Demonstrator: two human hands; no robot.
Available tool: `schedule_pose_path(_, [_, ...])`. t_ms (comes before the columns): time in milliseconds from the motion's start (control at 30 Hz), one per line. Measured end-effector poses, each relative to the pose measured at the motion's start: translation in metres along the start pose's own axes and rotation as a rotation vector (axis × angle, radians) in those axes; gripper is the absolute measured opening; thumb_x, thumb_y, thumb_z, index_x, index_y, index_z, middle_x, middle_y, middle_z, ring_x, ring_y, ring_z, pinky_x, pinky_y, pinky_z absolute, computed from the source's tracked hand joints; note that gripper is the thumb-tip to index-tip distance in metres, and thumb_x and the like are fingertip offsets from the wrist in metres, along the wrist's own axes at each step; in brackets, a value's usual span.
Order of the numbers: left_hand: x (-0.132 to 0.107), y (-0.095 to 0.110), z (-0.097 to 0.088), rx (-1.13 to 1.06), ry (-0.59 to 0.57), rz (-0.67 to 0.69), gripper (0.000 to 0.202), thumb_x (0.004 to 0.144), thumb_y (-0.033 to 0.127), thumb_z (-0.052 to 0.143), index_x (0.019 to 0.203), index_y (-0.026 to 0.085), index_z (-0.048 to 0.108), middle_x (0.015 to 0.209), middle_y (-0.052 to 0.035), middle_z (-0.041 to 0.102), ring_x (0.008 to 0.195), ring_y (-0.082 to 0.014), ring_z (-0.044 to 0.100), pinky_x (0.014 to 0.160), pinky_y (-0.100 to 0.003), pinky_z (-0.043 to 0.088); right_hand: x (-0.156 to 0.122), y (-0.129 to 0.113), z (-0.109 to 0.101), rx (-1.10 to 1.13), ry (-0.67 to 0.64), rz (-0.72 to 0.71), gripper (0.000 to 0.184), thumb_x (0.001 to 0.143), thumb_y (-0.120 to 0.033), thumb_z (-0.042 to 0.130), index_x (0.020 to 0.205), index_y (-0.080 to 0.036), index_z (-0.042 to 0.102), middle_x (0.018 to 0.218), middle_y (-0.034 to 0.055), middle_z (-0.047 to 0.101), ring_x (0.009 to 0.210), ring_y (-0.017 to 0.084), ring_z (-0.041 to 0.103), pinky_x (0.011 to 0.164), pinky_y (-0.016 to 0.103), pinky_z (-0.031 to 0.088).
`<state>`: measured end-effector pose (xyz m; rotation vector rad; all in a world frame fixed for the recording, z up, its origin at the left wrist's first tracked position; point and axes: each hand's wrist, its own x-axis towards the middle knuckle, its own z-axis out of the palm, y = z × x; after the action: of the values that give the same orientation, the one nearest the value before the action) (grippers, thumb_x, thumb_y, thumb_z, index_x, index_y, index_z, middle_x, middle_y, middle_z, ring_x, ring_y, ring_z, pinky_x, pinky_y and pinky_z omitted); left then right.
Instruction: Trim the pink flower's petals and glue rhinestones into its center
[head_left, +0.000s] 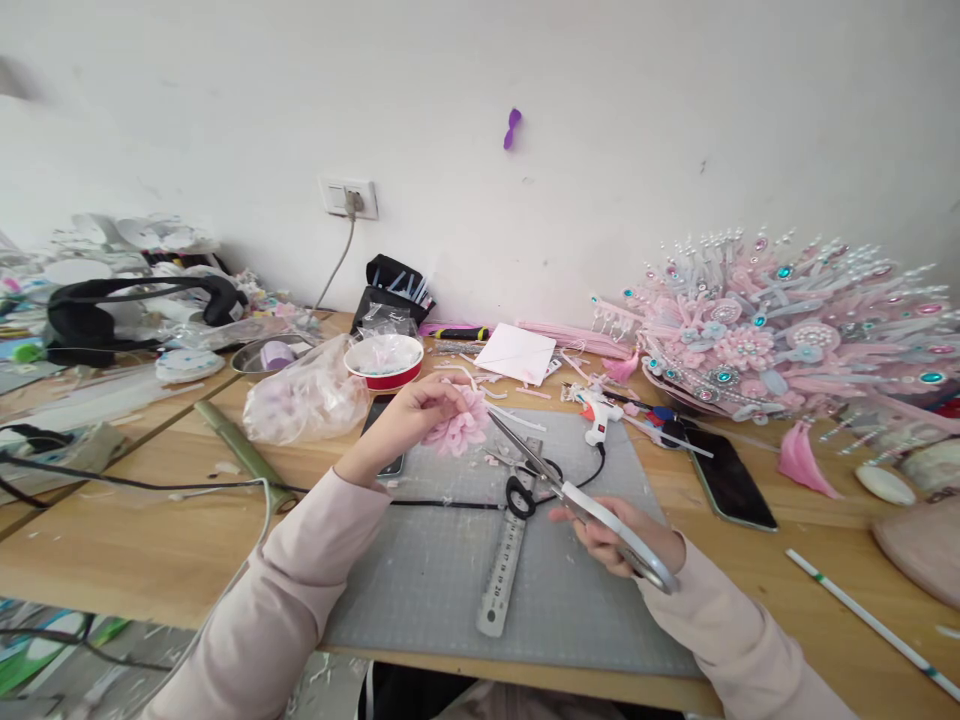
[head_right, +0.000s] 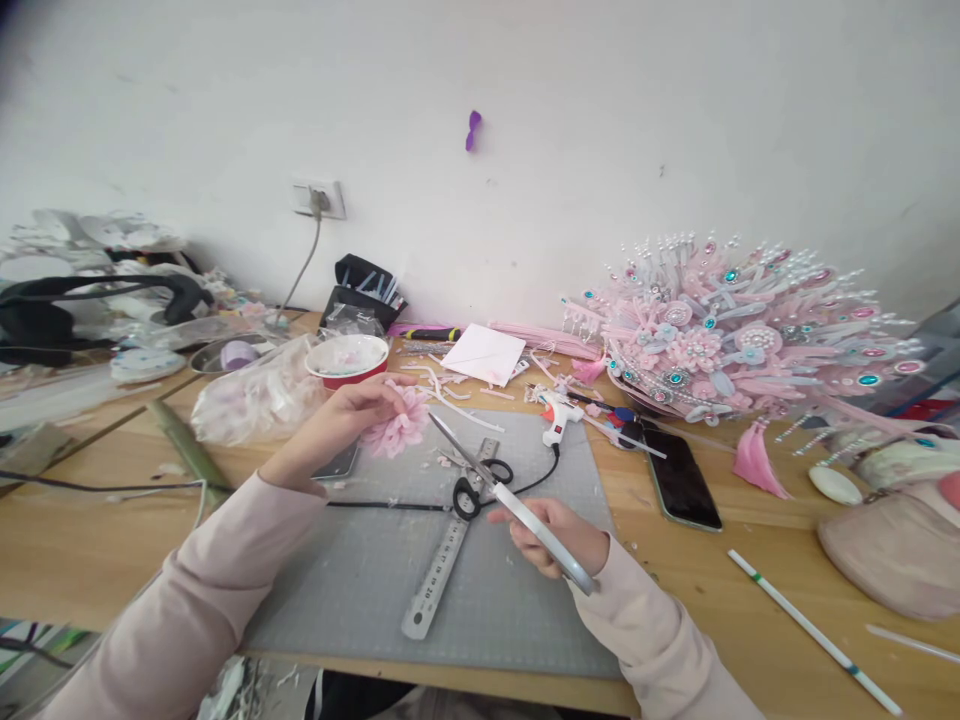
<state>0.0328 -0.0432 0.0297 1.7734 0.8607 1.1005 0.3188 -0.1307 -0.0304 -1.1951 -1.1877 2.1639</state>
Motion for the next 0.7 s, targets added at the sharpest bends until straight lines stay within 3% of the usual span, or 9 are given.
schedule_pose_path(100, [0.0, -0.001, 0.0, 0.013, 0.008, -0.003, 0.016, 0.074, 0.031, 0.06, 0.066, 0.018, 0.066, 0.111, -0.0094, 0.059, 0.108, -0.0235, 0.051, 0.094, -0.036, 0.033, 0.004, 0.003, 0.0, -0.019, 0.002, -0.019, 0.046, 0.068, -0.035, 0.062, 0.107, -0.013, 0.058, 0.049, -0.0112, 0.031, 0.032, 0.001, 0.018, 0.028, 0.014, 0.014])
schedule_pose_path(267, [0.0, -0.001, 0.0, 0.06, 0.009, 0.001, 0.016, 0.075, 0.028, 0.058, 0.067, 0.017, 0.066, 0.112, -0.0104, 0.058, 0.109, -0.0236, 0.05, 0.096, -0.037, 0.031, 0.006, 0.006, 0.004, -0.192, 0.052, -0.162, 0.061, 0.061, -0.046, 0.066, 0.11, -0.012, 0.055, 0.054, -0.0104, 0.036, 0.034, 0.0, 0.02, 0.029, 0.015, 0.017])
schedule_pose_path(500, [0.001, -0.001, 0.0, 0.11, -0.013, 0.023, 0.015, 0.076, 0.026, 0.056, 0.068, 0.017, 0.066, 0.114, -0.0098, 0.056, 0.111, -0.0243, 0.049, 0.096, -0.038, 0.031, 0.014, 0.015, -0.001, -0.238, 0.077, -0.199, 0.053, 0.06, -0.039, 0.069, 0.105, -0.012, 0.056, 0.054, -0.0094, 0.036, 0.042, 0.002, 0.026, 0.037, 0.017, 0.016])
schedule_pose_path(700, [0.001, -0.003, 0.0, 0.146, -0.011, 0.052, 0.015, 0.076, 0.024, 0.055, 0.069, 0.016, 0.065, 0.112, -0.0105, 0.055, 0.109, -0.0238, 0.05, 0.095, -0.037, 0.033, 0.006, 0.005, 0.009, -0.27, 0.09, -0.2, 0.057, 0.059, -0.044, 0.068, 0.103, -0.01, 0.056, 0.053, -0.0092, 0.039, 0.041, 0.003, 0.024, 0.037, 0.019, 0.017])
